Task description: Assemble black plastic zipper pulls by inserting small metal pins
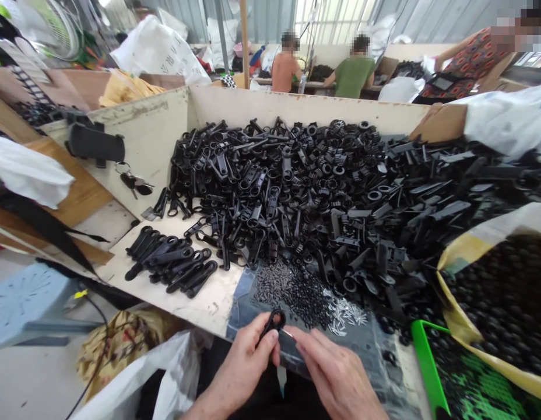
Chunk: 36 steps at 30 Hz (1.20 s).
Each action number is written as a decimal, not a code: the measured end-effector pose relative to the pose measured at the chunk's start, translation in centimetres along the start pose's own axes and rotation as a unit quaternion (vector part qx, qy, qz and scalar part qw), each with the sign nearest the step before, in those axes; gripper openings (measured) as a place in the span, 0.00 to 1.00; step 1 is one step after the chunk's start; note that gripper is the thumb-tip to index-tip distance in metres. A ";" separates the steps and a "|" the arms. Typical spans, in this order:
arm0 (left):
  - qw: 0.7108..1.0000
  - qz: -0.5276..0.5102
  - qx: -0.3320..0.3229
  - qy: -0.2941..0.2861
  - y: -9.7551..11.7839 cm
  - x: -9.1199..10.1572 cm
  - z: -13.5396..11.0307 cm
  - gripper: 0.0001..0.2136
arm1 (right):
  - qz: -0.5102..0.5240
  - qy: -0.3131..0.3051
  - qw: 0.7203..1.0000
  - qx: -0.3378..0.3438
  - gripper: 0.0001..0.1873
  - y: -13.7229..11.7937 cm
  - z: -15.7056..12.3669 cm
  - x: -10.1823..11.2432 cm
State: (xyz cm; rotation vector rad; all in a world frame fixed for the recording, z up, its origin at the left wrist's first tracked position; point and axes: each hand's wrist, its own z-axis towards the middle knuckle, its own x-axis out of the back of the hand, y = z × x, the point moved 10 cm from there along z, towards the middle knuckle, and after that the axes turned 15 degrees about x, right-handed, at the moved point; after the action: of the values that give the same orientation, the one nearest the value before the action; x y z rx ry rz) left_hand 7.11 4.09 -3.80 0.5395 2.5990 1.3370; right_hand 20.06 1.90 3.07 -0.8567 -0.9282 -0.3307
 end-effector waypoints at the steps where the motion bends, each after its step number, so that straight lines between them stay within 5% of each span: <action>1: 1.000 0.002 0.000 0.003 0.0 0.0 0.0 0.20 | -0.015 -0.008 1.000 0.001 0.23 0.0 0.0 -0.2; 23: 0.997 -0.040 0.014 0.064 -0.6 0.0 0.4 0.14 | -0.253 -0.102 0.962 -0.002 0.38 -0.8 -0.3 -3.4; 30: 0.990 -0.112 0.033 0.078 -1.5 0.3 0.8 0.16 | -0.204 -0.041 0.977 -0.056 0.24 -1.8 -0.1 -4.8; 36: 0.991 -0.110 0.045 0.068 -0.9 0.0 0.6 0.17 | -0.220 -0.158 0.959 -0.085 0.31 -0.9 0.7 -5.5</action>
State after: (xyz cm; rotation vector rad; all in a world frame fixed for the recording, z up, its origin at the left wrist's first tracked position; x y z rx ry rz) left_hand 7.13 4.09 -4.90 0.1713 2.7410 1.2308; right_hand 15.94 1.27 -0.74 -0.8682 -1.4086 -0.6793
